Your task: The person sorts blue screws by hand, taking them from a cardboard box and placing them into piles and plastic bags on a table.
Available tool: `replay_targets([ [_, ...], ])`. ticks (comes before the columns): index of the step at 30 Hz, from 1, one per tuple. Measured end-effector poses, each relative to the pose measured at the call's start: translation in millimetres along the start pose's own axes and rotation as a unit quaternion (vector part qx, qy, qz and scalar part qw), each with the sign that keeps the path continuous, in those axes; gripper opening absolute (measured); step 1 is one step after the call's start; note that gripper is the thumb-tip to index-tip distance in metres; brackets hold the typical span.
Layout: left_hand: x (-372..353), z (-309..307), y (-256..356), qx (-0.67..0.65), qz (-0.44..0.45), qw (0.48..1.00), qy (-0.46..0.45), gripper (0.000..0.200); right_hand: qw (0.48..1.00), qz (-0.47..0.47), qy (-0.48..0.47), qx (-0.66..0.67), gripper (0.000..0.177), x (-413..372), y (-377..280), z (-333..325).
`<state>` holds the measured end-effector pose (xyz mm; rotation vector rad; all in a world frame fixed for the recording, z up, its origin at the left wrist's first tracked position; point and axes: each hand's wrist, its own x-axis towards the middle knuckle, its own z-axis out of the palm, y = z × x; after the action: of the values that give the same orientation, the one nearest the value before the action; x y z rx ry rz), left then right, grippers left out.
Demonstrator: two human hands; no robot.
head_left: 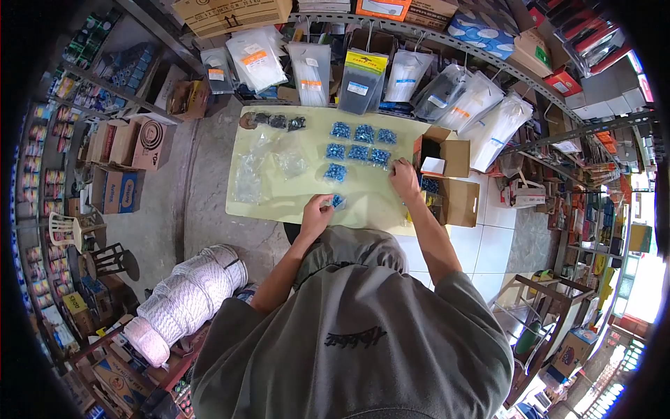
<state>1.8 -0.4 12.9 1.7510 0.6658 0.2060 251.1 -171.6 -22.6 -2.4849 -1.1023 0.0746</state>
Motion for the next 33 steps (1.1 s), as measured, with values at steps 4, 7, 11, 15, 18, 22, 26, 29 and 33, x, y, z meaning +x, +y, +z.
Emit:
replay_targets([
  [4, -0.5, 2.1, -4.7, -0.005, 0.010, 1.000, 0.008, 0.028, 0.956, 0.049, -0.028, 0.287, 0.015, -4.6, -47.8, -9.8],
  [7, -0.5, 1.5, -1.6, 0.012, -0.002, 1.000, -0.002, 0.029, 0.908, 0.038, -0.111, 0.402, 0.016, -15.7, -94.5, -13.6],
  [11, 0.4, 1.9, 2.6, 0.047, -0.012, 0.999, -0.005, 0.030, 0.900, -0.033, -0.184, 0.393, 0.015, -24.3, -125.7, -1.7],
  [15, -1.5, 3.4, -2.7, 0.031, 0.010, 0.999, 0.013, 0.030, 0.904, -0.028, -0.198, 0.378, 0.015, -24.6, -132.8, -0.7],
  [18, -1.9, 4.8, -1.2, 0.026, 0.007, 1.000, 0.015, 0.030, 0.900, -0.012, -0.195, 0.389, 0.014, -26.3, -131.1, -0.9],
  [22, -1.7, 3.6, 3.1, 0.033, -0.008, 0.999, 0.008, 0.030, 0.920, -0.045, -0.170, 0.349, 0.017, -28.8, -129.2, -2.8],
  [26, -1.8, 2.6, -1.1, 0.032, -0.003, 0.999, -0.002, 0.030, 0.935, -0.035, -0.155, 0.317, 0.019, -28.1, -129.2, -14.9],
  [29, -1.4, 4.5, -10.2, 0.023, 0.025, 0.999, 0.012, 0.029, 0.920, 0.073, -0.087, 0.375, 0.020, -23.9, -111.2, -9.9],
  [33, -3.2, 2.3, -2.1, 0.038, 0.025, 0.999, 0.004, 0.028, 0.963, 0.126, 0.015, 0.239, 0.026, -14.4, -61.1, 1.2],
])
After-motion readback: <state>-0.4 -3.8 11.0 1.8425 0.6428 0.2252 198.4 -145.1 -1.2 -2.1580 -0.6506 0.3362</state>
